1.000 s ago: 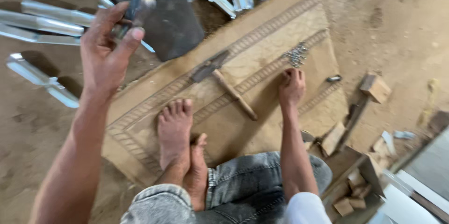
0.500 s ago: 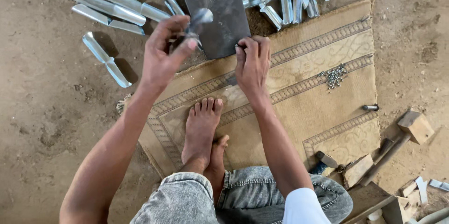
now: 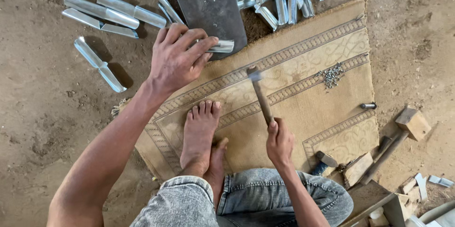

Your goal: The person sits on the floor and hammers galvanized metal strips one at a time against a heavy metal block, striking them with a hammer to bend and shape them, then sets each finished piece aside. At the end the person gathers the shaped pieces into a pile.

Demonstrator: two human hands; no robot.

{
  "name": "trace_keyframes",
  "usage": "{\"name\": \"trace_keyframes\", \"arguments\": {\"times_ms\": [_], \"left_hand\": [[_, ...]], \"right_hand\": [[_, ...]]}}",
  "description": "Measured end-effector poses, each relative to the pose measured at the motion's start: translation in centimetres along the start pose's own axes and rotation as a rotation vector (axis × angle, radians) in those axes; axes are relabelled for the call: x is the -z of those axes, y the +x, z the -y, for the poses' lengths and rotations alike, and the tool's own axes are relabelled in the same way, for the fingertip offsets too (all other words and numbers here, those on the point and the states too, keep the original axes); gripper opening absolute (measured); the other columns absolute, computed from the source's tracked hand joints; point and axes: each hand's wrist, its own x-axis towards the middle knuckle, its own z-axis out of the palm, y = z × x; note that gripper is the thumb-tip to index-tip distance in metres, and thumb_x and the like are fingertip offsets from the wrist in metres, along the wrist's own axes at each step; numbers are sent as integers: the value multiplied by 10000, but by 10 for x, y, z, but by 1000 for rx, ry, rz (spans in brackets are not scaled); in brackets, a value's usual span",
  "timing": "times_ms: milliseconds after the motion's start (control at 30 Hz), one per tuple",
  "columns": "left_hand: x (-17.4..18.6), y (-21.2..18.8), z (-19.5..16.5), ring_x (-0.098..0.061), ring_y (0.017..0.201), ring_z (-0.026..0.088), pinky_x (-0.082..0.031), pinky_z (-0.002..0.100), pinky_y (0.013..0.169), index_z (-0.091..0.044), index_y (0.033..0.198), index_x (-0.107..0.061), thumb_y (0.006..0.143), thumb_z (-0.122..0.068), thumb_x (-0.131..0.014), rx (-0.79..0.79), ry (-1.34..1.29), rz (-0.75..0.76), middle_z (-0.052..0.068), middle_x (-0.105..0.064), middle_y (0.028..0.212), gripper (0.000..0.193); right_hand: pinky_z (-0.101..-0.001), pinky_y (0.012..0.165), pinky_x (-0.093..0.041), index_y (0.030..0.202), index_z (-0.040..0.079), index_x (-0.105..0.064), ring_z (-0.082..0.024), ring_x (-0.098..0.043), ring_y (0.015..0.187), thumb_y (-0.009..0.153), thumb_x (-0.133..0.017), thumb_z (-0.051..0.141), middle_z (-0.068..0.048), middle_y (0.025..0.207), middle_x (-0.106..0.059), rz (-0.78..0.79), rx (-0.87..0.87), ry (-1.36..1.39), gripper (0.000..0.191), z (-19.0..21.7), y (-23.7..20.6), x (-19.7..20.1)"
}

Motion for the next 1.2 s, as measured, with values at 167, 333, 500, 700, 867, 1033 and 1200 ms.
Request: {"name": "trace_keyframes", "arguments": {"times_ms": [167,333,500,700,867,1033,1200], "left_hand": [[1,0,5,-561,1050,213,-451,404,924,-209,1287,-729,890,-225,-856,-37,18,20,-46,-663,1207,418],[3,3,8,-570,1098,225,-464,414,936,-211,1275,-722,879,-237,-848,-67,34,28,-25,-656,1207,416],[8,2,8,-566,1090,213,-458,400,911,-186,1271,-739,904,-218,-845,-68,47,63,-23,-666,1210,383],[6,7,9,-567,1072,208,-450,391,901,-181,1244,-763,878,-222,-843,-39,23,87,-22,-686,1186,377],[8,15,10,-566,1048,203,-447,395,912,-189,1213,-772,877,-230,-845,24,-5,92,-48,-699,1154,347],[12,22,11,-564,1040,199,-442,392,906,-197,1197,-774,889,-242,-845,23,-11,85,-47,-693,1132,319],[13,23,15,-564,1048,213,-449,393,908,-193,1200,-769,875,-235,-835,16,-2,93,-47,-697,1142,334]], "right_hand": [[-254,381,-390,925,91,-611,-80,-476,413,1053,-476,320,1,551,-530,-129,341,392,294,44,-6,42],[-283,442,-384,969,20,-489,-125,-501,535,1122,-476,383,-24,654,-497,-175,581,604,394,63,27,27],[-306,442,-355,1037,19,-582,-139,-447,469,1086,-392,439,-36,607,-496,17,240,-78,464,62,31,29],[-270,477,-404,1080,11,-508,-114,-504,557,1095,-468,359,-68,787,-584,-447,405,176,350,67,13,52],[-251,483,-480,1102,39,-603,-86,-580,535,1088,-606,113,-52,809,-632,-288,384,634,76,94,22,82],[-301,555,-569,1107,67,-593,-142,-668,667,1017,-622,195,-83,870,-678,-512,623,1019,159,119,38,88],[-440,553,-456,985,63,-556,-302,-570,570,1014,-590,189,-142,694,-584,-205,396,-62,134,74,65,16]]}}
